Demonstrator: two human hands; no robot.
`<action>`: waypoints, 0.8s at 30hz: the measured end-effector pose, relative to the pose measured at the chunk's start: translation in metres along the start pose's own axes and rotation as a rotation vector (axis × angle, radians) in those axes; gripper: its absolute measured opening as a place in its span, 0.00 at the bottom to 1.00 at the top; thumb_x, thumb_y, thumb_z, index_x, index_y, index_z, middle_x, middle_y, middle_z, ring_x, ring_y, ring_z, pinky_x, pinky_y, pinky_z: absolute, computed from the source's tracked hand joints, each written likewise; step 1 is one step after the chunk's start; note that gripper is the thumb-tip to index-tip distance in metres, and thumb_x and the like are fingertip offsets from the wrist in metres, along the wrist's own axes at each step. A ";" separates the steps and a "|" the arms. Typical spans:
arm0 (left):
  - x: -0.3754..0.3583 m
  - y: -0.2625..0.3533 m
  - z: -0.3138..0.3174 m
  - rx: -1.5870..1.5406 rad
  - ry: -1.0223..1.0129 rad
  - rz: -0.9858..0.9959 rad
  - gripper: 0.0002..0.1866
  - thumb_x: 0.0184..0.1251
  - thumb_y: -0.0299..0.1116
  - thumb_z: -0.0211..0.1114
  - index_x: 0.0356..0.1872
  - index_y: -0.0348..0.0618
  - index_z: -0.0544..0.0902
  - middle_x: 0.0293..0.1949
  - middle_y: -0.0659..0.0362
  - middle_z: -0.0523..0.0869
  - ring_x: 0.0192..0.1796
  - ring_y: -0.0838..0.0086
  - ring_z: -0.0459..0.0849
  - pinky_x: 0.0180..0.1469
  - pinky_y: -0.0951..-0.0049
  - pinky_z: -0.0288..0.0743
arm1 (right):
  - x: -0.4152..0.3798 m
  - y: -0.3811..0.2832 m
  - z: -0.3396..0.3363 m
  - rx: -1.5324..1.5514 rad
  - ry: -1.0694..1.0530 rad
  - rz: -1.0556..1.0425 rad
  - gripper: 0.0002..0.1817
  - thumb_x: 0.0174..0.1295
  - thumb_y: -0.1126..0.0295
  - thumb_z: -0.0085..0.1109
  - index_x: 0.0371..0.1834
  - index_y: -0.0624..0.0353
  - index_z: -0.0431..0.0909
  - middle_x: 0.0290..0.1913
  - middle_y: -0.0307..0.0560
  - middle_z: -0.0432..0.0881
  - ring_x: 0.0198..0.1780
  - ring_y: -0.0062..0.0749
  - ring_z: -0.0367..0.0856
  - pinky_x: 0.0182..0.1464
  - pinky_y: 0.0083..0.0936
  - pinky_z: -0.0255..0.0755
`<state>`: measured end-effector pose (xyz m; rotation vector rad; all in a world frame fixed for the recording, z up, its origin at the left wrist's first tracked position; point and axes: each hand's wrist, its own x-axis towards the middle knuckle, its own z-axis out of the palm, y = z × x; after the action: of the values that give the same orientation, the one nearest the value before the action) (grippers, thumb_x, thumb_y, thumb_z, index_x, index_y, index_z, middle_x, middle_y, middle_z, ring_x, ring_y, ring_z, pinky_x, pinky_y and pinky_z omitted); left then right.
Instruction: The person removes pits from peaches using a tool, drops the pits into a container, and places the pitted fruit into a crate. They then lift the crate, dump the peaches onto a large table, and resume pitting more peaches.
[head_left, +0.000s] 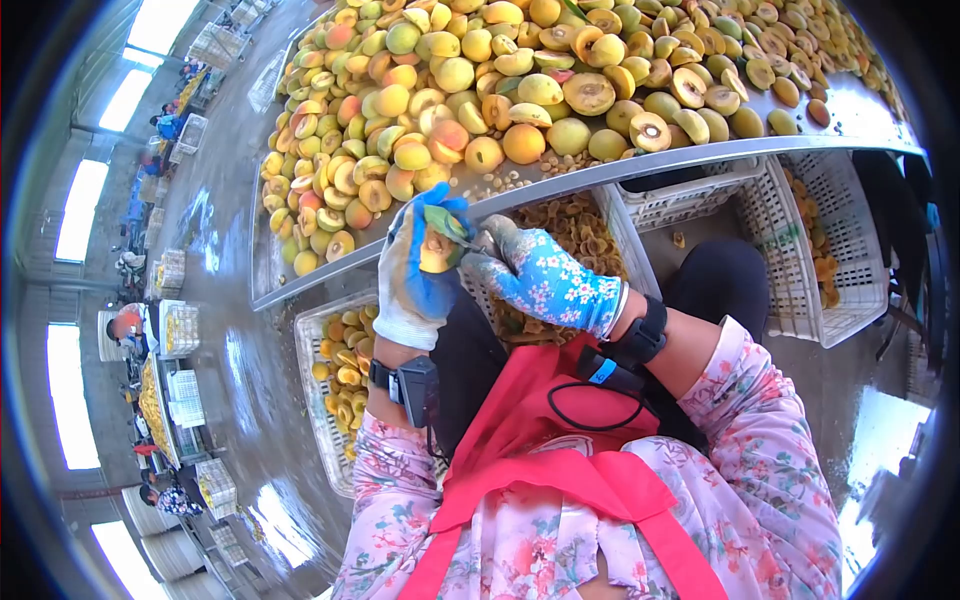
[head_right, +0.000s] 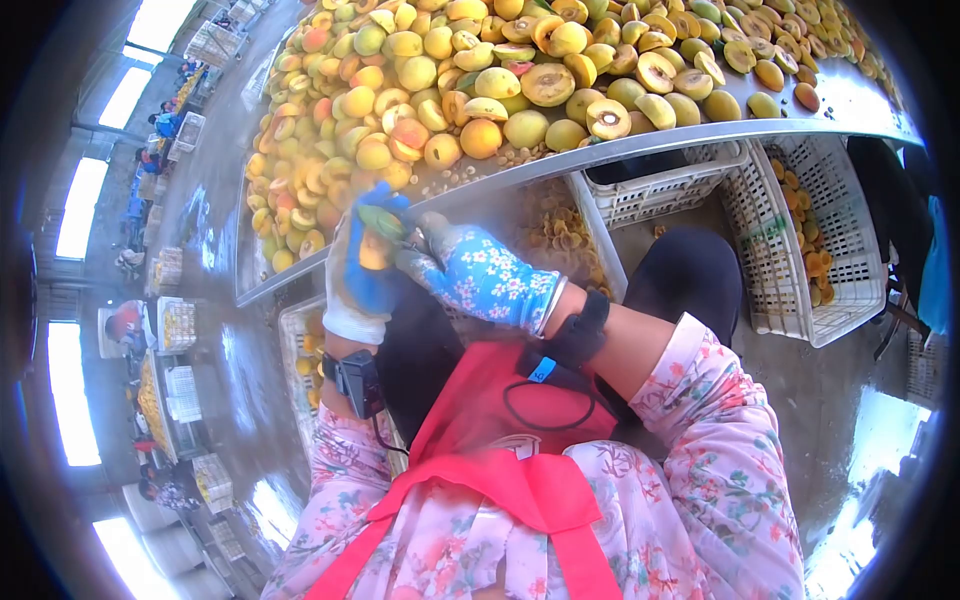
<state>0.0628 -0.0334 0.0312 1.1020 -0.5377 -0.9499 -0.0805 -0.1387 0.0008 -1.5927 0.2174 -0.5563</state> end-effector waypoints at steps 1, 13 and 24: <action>-0.004 -0.002 0.006 0.187 0.007 0.090 0.22 0.74 0.32 0.56 0.64 0.35 0.70 0.58 0.49 0.79 0.57 0.67 0.80 0.58 0.70 0.76 | 0.001 -0.002 0.002 0.003 0.041 -0.021 0.16 0.65 0.66 0.62 0.47 0.63 0.69 0.29 0.52 0.77 0.29 0.27 0.74 0.36 0.30 0.73; -0.004 -0.038 0.017 0.307 0.151 0.225 0.19 0.78 0.33 0.52 0.64 0.37 0.72 0.54 0.58 0.80 0.53 0.77 0.79 0.53 0.79 0.74 | 0.008 0.001 -0.010 0.396 -0.021 0.316 0.13 0.66 0.63 0.59 0.46 0.60 0.76 0.28 0.36 0.81 0.22 0.15 0.75 0.23 0.15 0.69; -0.001 -0.033 0.007 0.856 0.182 0.442 0.21 0.70 0.26 0.55 0.64 0.36 0.71 0.53 0.52 0.81 0.54 0.67 0.81 0.56 0.70 0.75 | 0.003 0.042 -0.013 -0.224 0.021 0.005 0.10 0.60 0.69 0.63 0.40 0.64 0.76 0.28 0.48 0.82 0.29 0.26 0.80 0.34 0.29 0.76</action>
<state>0.0452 -0.0407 0.0035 1.7097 -1.0310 -0.1987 -0.0758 -0.1566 -0.0395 -1.8031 0.3081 -0.5607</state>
